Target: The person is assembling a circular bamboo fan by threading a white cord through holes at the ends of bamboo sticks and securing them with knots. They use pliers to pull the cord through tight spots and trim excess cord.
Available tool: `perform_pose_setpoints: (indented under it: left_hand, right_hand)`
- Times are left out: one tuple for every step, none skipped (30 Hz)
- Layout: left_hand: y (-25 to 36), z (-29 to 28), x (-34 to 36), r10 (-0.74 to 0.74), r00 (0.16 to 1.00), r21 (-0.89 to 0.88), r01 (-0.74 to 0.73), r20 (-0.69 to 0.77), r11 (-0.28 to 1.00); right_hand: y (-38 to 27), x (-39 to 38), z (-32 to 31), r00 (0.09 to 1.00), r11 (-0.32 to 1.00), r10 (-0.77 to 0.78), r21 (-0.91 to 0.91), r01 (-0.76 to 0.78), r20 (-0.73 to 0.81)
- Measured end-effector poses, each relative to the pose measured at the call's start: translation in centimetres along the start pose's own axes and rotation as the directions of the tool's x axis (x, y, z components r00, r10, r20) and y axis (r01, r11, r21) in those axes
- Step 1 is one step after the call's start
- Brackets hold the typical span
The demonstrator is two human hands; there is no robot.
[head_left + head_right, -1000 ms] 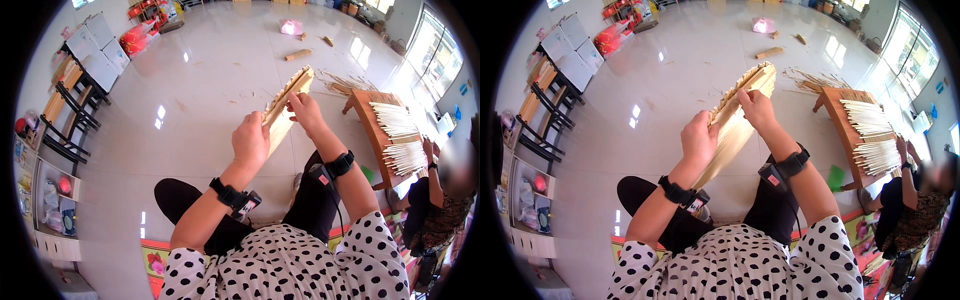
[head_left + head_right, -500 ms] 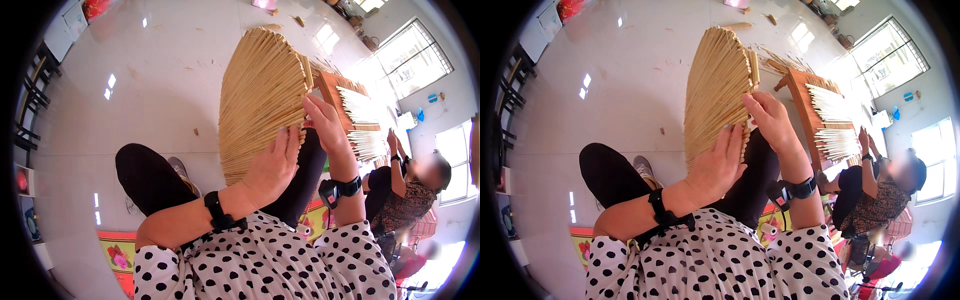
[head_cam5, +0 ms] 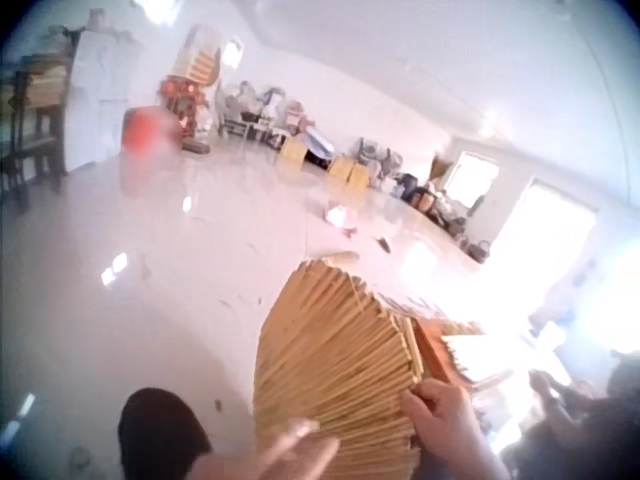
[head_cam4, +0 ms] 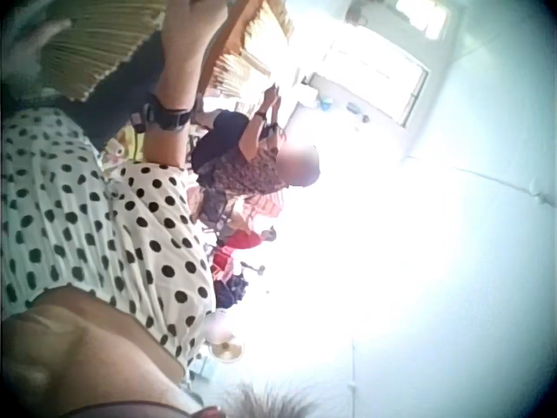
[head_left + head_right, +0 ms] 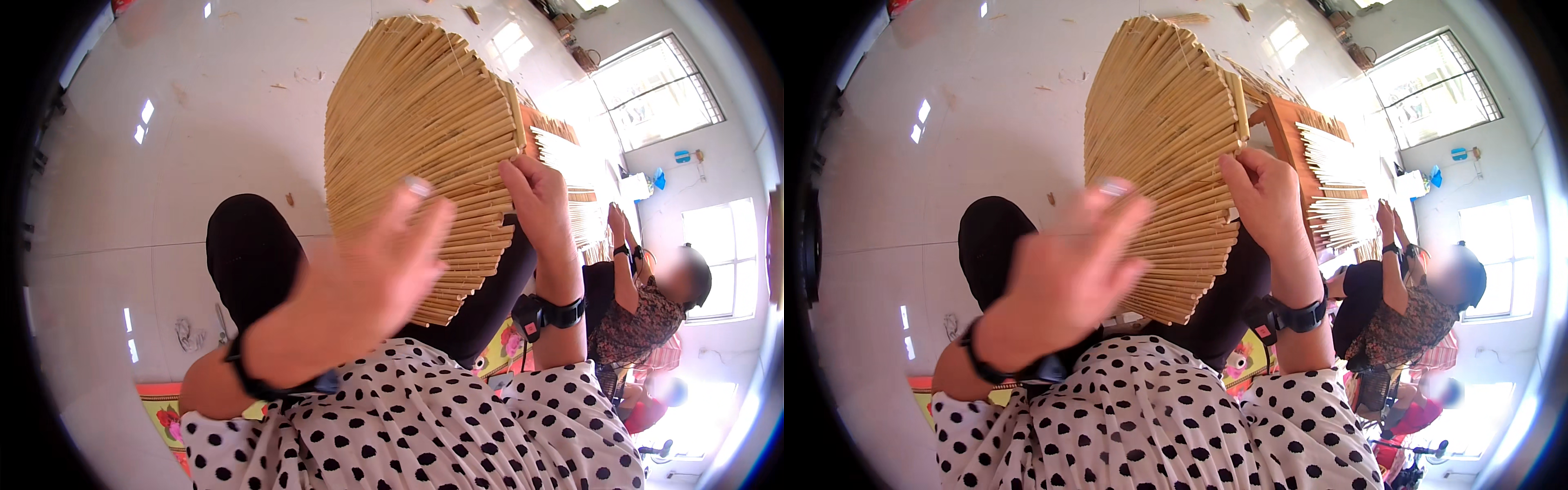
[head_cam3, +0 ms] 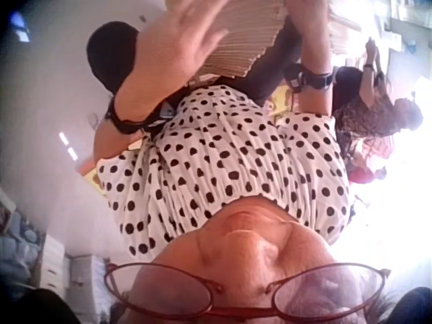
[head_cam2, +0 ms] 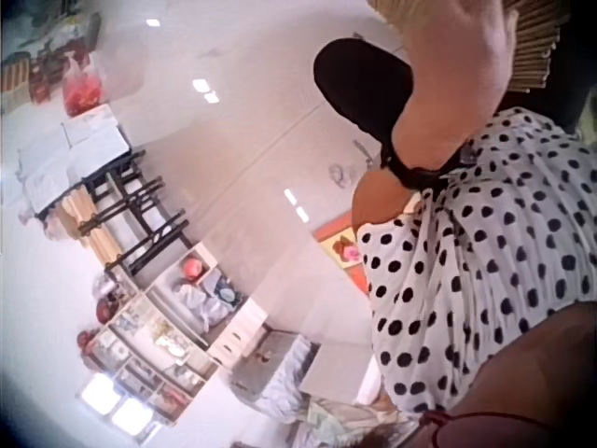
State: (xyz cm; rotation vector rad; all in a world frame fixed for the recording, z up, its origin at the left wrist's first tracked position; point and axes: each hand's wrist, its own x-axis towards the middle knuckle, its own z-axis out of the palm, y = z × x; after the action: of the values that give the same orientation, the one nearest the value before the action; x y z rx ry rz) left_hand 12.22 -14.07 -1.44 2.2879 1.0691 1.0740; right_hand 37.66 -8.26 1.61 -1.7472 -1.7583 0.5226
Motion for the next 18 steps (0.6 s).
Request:
perform_pose_setpoints:
  left_hand:
    - [-1.5, -1.8, -0.3, 0.003, 0.992, 0.056, 0.004, -0.125, 0.998]
    - [-4.2, -3.0, -1.1, 0.036, 0.967, 0.053, -0.024, -0.253, 0.998]
    - [-5.1, -4.4, -1.9, -0.258, 0.911, -0.125, 0.229, -0.321, 0.965]
    - [-7.3, -5.4, -2.6, -0.293, 0.892, -0.064, 0.289, -0.344, 0.955]
    - [-10.0, -6.8, -4.2, -0.333, 0.862, 0.005, 0.362, -0.381, 0.932]
    - [-12.8, -7.6, -6.3, -0.42, 0.834, 0.019, 0.456, -0.358, 0.89]
    - [-15.7, -7.7, -9.0, -0.505, 0.794, 0.039, 0.548, -0.337, 0.836]
    - [-19.1, -6.9, -11.9, -0.575, 0.771, 0.123, 0.621, -0.275, 0.774]
    - [-22.6, -5.7, -15.6, -0.643, 0.735, 0.208, 0.678, -0.218, 0.705]
    - [-26.8, -4.2, -20.6, -0.657, 0.737, 0.299, 0.67, -0.157, 0.68]
    - [-30.4, -2.1, -25.8, -0.675, 0.731, 0.386, 0.654, -0.101, 0.65]
    - [-32.5, 0.5, -29.4, -0.77, 0.638, 0.373, 0.712, 0.012, 0.595]
    - [-33.5, 2.6, -32.7, -0.846, 0.52, 0.382, 0.763, 0.117, 0.521]
    - [-33.4, 4.5, -36.9, -0.862, 0.494, 0.359, 0.788, 0.117, 0.5]
    - [-32.9, 5.5, -40.8, -0.836, 0.524, 0.385, 0.746, 0.164, 0.543]
    - [-32.8, 7.4, -42.1, -0.832, 0.51, 0.425, 0.718, 0.217, 0.551]
    - [-30.3, 7.8, -42.9, -0.849, 0.485, 0.433, 0.732, 0.21, 0.526]
    - [-29.2, 8.3, -41.0, -0.866, 0.444, 0.439, 0.747, 0.23, 0.5]
  right_hand:
    - [0.1, 0.0, -0.2, 1.0, 1.0, 0.002, -0.005, -0.002, -0.009]
    - [0.2, -0.1, -0.2, 1.0, 1.0, -0.001, 0.003, 0.001, -0.015]
    - [0.3, 0.0, -0.1, 1.0, 1.0, -0.008, 0.007, 0.008, -0.016]
    - [0.5, -0.1, -0.3, 0.999, 1.0, 0.008, 0.001, -0.008, -0.036]
    - [0.7, 0.1, -0.1, 0.999, 1.0, 0.01, 0.004, -0.009, -0.042]
    - [0.5, 0.3, 0.1, 0.999, 1.0, 0.008, 0.007, -0.008, -0.046]
    - [0.3, 0.6, 0.3, 0.999, 1.0, 0.002, 0.01, -0.002, -0.04]
    - [0.3, 0.7, 0.3, 0.999, 1.0, 0.006, 0.003, -0.005, -0.043]
    - [0.0, 0.8, 0.4, 0.999, 1.0, 0.006, -0.008, -0.007, -0.047]
    - [0.2, 1.0, 0.4, 0.998, 1.0, -0.015, -0.014, 0.015, -0.055]
    - [0.3, 1.2, 0.4, 0.997, 0.999, -0.042, -0.02, 0.041, -0.06]
    - [0.5, 1.2, 0.4, 0.996, 0.998, -0.058, -0.034, 0.056, -0.066]
    - [0.4, 1.1, 0.3, 0.994, 0.994, -0.051, -0.103, 0.041, -0.095]
    - [0.2, 1.2, 0.5, 0.994, 0.989, -0.052, -0.141, 0.038, -0.098]
    - [0.4, 1.2, 1.1, 0.996, 0.987, -0.045, -0.155, 0.032, -0.083]
    - [0.6, 0.6, 0.5, 0.989, 0.991, -0.047, -0.13, 0.029, -0.142]
    - [1.8, 0.9, 0.3, 0.99, 0.987, -0.03, -0.162, 0.007, -0.141]
    - [3.6, 0.5, -1.5, 0.988, 0.986, -0.04, -0.167, 0.014, -0.151]
